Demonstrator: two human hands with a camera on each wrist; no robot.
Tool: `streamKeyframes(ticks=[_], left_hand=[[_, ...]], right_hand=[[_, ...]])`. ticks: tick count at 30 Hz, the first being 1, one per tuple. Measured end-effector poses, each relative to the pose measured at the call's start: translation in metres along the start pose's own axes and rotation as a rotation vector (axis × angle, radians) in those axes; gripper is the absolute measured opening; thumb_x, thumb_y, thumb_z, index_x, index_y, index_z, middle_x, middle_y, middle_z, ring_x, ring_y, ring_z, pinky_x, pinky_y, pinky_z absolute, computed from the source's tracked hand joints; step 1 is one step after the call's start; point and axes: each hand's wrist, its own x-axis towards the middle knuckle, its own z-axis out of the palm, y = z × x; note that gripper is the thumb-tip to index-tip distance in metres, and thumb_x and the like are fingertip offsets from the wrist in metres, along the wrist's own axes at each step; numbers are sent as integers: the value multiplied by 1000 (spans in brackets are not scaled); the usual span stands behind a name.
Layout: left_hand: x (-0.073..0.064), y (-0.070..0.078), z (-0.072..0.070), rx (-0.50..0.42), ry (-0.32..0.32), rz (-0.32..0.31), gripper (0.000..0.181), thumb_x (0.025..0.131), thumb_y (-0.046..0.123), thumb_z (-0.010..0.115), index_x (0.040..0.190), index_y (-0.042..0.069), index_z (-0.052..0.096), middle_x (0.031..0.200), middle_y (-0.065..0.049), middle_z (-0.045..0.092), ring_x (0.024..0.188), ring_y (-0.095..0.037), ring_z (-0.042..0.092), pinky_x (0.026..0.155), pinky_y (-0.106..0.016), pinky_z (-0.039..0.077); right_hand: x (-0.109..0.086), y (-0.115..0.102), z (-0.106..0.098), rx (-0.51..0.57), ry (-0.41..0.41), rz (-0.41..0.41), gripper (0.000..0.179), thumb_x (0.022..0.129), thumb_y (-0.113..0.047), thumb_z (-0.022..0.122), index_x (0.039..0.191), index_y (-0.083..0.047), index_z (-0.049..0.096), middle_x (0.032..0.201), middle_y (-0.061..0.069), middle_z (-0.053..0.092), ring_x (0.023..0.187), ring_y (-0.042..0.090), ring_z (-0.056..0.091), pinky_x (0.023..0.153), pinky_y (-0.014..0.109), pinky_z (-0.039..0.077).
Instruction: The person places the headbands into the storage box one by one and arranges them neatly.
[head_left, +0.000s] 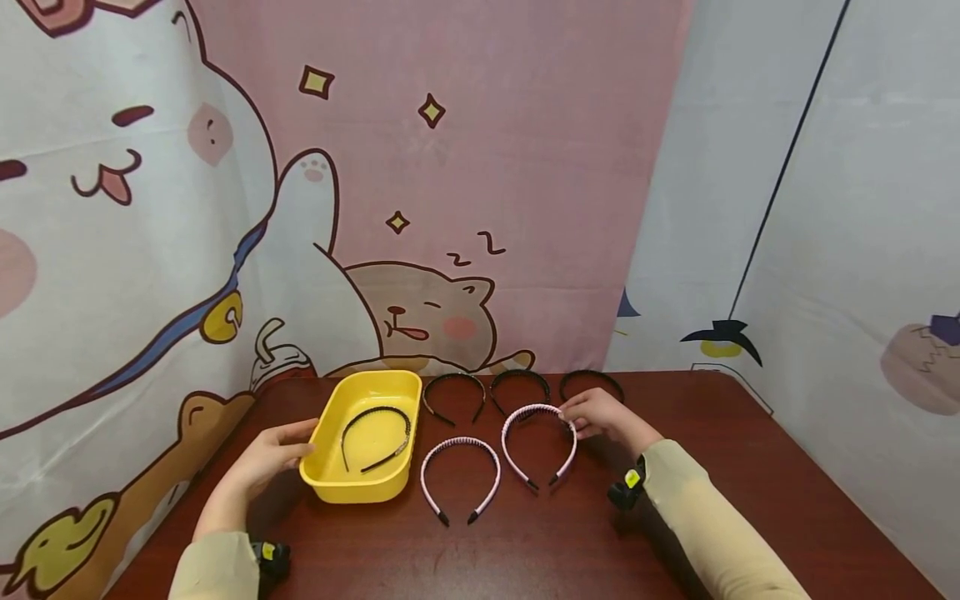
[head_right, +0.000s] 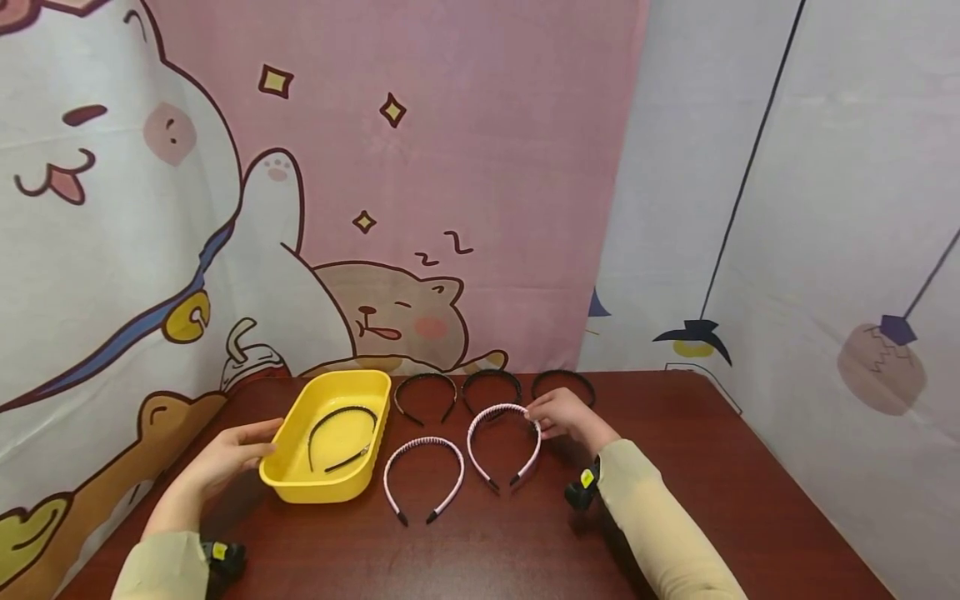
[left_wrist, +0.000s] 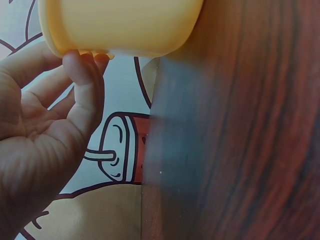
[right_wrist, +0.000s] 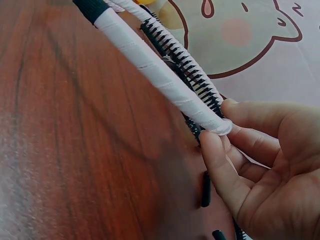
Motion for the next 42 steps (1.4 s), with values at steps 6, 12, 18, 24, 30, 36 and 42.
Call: streamKeyframes(ticks=[6,12,18,24,30,36,42], left_hand=[[1,-1,-1,-4,5,-11,56,94,8,61,143,-8,39,137,-30,48,93,-24,63,79,-31,54],[0,-1,-1,5,9,-20,56,94,9,61,143,-8,39,136,-29,49,91,-23,62,78,-29,53],[-2,0,-1,-10,-11,-4,58,94,9,61,144,-9,37,139,-31,45,97,-27,62,81,-32,53],[-2,0,0,-8,-16,-1,59,94,10,61,144,-9,36,140,-31,44,101,-28,62,82,-33,53],[-3,1,0,-13,-14,1,59,94,10,61,144,-9,37,140,-31,44,102,-27,62,81,-31,53],[-3,1,-1,6,-18,-1,58,94,11,61,144,-9,37,140,-30,44,102,-27,61,81,-31,53],[-3,1,-2,6,-21,-1,59,94,11,61,144,-10,36,140,-31,44,98,-25,62,80,-31,53]], right_hand=[[2,-5,-5,5,13,5,31,87,-5,66,113,12,64,69,4,63,58,10,59,57,31,56],[1,-13,-5,8,24,-5,31,86,-4,67,112,13,64,69,5,63,58,11,59,57,32,56],[1,-16,-8,4,23,-7,31,88,-4,66,114,14,63,70,6,64,59,11,60,59,36,57],[3,-17,-10,10,17,-11,33,88,-4,66,115,14,62,70,5,63,59,11,60,59,35,57],[3,-22,-10,33,-7,-24,37,89,-3,64,118,18,57,71,5,64,60,10,61,58,33,57],[2,-26,-10,31,-10,-13,38,89,-3,64,120,18,56,74,6,66,64,12,63,59,31,57],[3,-31,-9,30,19,3,37,89,-5,66,119,14,59,74,6,65,63,11,62,58,31,57]])
